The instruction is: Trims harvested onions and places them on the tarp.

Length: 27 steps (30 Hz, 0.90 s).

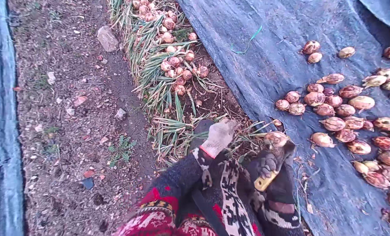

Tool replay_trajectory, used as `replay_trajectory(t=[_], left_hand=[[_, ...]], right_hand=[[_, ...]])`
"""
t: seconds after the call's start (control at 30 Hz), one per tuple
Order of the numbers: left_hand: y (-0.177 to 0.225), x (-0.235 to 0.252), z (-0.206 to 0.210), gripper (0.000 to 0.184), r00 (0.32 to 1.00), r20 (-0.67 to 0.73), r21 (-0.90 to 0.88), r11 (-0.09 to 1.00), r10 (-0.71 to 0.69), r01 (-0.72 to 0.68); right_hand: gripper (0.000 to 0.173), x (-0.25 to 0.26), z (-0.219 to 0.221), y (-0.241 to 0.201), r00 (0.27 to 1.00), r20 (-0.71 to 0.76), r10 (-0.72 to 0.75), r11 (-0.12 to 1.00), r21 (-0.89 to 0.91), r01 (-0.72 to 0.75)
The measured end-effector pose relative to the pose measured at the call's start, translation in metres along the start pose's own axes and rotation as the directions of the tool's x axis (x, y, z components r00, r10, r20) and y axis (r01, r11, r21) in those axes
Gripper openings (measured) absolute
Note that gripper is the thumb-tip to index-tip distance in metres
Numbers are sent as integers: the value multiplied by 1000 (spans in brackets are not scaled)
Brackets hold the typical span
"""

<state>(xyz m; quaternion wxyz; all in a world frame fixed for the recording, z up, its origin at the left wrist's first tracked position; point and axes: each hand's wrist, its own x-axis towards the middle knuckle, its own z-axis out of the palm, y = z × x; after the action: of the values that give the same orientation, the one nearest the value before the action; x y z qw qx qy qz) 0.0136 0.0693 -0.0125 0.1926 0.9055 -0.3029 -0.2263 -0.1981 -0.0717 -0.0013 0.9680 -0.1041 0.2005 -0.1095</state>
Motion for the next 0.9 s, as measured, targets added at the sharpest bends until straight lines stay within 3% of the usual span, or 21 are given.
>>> replay_trajectory(t=[0.07,0.13,0.2,0.33,0.4,0.5,0.57,0.63,0.7,0.77,0.9], left_hand=[[-58,46,-22,35,955,-45,103,950,-293,296],[-123,84,-44,40,864,-40,111,857,-502,503],[-181,115,-57,43,786,-147,110,780,-601,616],[-278,171,-69,71,658,-290,-24,693,-695,721],[-314,192,-66,77,617,-221,-123,649,-756,751],[-338,205,-60,69,583,-68,-182,584,-810,791],[-341,194,-59,65,589,7,-243,570,-808,785],[-342,165,-54,55,609,75,-397,537,-789,744],[-335,127,-42,53,668,119,-609,477,-735,634],[-311,85,-35,65,779,158,-787,399,-607,471],[-230,6,-50,64,915,225,-913,257,-334,318]], right_hand=[[64,-9,23,-50,928,28,-373,897,-244,368],[69,-7,32,-76,836,19,-549,731,-473,491],[72,4,30,-70,862,-94,-498,713,-610,345],[61,24,7,-8,873,-400,-280,700,-708,-100],[55,30,3,15,855,-478,-201,591,-755,-283],[47,45,14,41,816,-556,-155,433,-781,-450],[55,53,19,49,805,-570,-163,277,-810,-517],[55,65,21,55,821,-546,-167,194,-835,-515],[51,76,12,62,854,-503,-132,183,-860,-477],[48,88,5,72,893,-437,-105,182,-891,-415],[61,97,22,97,957,-287,-44,186,-943,-275]])
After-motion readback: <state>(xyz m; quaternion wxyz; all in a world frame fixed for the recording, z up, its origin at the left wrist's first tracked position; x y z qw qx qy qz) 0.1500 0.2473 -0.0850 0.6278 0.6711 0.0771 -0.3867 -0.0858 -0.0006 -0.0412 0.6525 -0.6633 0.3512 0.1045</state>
